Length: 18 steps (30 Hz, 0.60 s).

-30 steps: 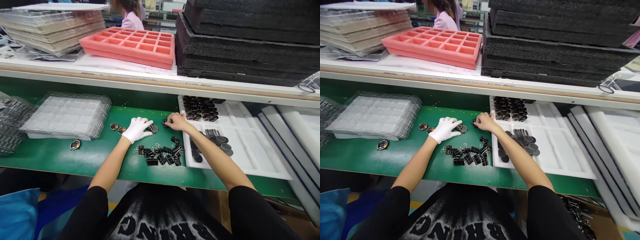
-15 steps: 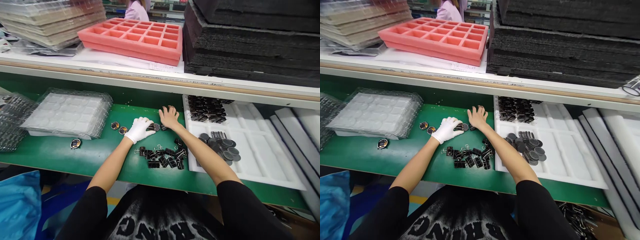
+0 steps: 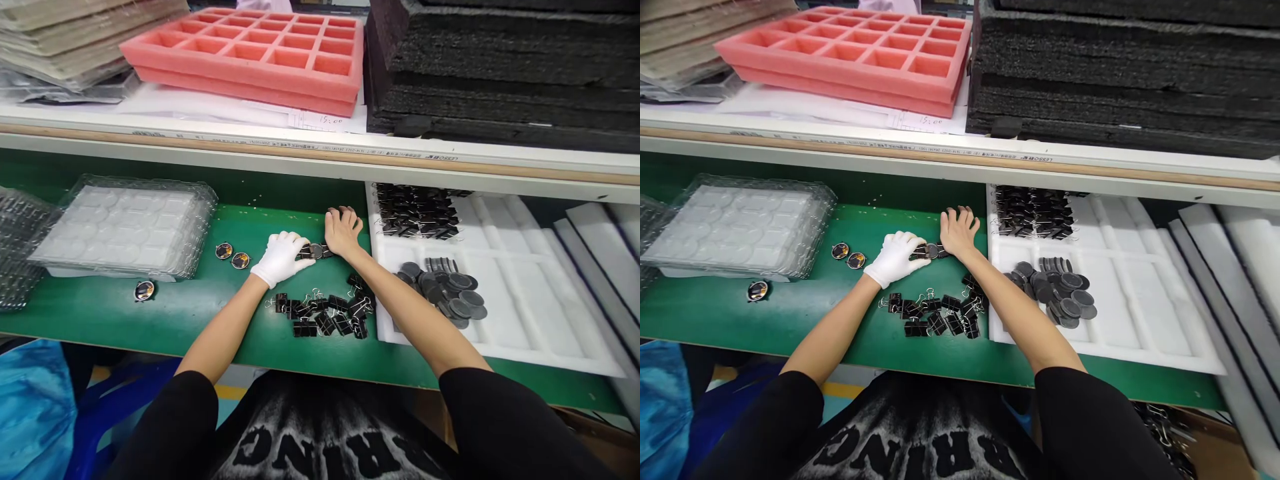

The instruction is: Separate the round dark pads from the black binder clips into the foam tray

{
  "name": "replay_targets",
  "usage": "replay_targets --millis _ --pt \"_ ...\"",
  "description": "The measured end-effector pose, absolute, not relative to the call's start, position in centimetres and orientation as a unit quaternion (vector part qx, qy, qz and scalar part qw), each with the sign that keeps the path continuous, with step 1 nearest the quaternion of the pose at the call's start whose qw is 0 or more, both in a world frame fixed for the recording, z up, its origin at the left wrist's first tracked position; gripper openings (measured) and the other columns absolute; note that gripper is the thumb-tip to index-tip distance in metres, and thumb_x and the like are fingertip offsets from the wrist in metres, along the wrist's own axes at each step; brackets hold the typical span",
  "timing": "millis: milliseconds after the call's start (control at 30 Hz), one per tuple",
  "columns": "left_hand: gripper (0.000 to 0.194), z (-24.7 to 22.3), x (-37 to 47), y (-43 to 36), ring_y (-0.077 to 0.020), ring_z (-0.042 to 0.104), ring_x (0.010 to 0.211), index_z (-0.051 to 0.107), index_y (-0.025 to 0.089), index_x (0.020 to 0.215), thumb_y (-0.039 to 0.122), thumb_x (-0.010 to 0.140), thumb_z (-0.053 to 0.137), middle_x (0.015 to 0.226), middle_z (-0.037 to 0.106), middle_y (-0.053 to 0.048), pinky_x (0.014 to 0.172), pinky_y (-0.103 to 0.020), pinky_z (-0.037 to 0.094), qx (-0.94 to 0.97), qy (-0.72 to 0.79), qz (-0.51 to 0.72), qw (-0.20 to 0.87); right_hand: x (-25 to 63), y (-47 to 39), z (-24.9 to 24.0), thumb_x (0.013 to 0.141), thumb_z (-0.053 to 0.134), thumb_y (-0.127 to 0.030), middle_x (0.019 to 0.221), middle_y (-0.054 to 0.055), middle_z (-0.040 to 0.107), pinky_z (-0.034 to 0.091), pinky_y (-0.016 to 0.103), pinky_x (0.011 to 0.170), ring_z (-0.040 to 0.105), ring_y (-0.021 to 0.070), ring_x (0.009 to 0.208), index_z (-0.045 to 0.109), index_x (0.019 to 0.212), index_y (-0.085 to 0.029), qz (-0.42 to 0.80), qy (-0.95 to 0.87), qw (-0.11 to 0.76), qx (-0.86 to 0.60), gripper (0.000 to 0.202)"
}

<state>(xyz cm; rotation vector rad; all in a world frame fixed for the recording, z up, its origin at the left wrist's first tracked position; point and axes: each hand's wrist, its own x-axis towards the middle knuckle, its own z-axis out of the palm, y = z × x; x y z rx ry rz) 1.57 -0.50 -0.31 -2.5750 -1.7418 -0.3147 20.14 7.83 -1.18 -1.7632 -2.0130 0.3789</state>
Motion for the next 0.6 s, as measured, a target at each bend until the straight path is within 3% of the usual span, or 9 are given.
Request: replay_targets --millis 400,467,533,600 --pt "0.05 -0.1 2.6 -0.6 -0.0323 0.058 0.116 0.068 0.023 0.129 0.061 0.096 0.062 0.125 0.069 -0.013 0.095 -0.045 0.038 -0.822 -0.561 -0.096 0.011 20.0 8.3 -0.5 0.11 0.019 -0.047 0.161 0.016 0.041 0.016 0.062 0.126 0.022 0.0304 0.158 0.055 0.139 -0.022 0.187 -0.703 0.223 -0.649 0.053" --pt "0.051 0.1 2.5 -0.6 -0.0323 0.06 0.116 0.068 0.023 0.13 0.06 0.096 0.062 0.124 0.07 -0.013 0.095 -0.044 0.04 -0.821 -0.56 -0.111 0.011 20.5 8.2 0.3 0.111 0.019 -0.047 0.158 0.014 0.046 0.021 0.059 0.126 0.029 0.0298 0.155 0.057 0.139 -0.024 0.217 -0.697 0.249 -0.636 0.052" --pt "0.049 0.4 2.1 -0.6 -0.0315 0.063 0.115 0.069 0.023 0.131 0.057 0.098 0.059 0.122 0.073 -0.013 0.095 -0.043 0.043 -0.817 -0.559 -0.138 -0.009 21.3 7.7 1.1 0.112 0.02 -0.046 0.149 0.011 0.057 0.033 0.053 0.122 0.045 0.0265 0.146 0.059 0.139 -0.026 0.276 -0.722 0.286 -0.567 0.051" --pt "0.045 0.6 1.7 -0.5 -0.0292 0.068 0.11 0.07 0.022 0.126 0.054 0.102 0.05 0.117 0.076 -0.011 0.092 -0.039 0.046 -0.793 -0.578 -0.185 -0.057 22.2 6.7 1.6 0.11 0.035 -0.047 0.136 0.009 0.067 0.046 0.043 0.112 0.061 0.0234 0.129 0.06 0.138 -0.026 0.351 -0.769 0.291 -0.449 0.043"
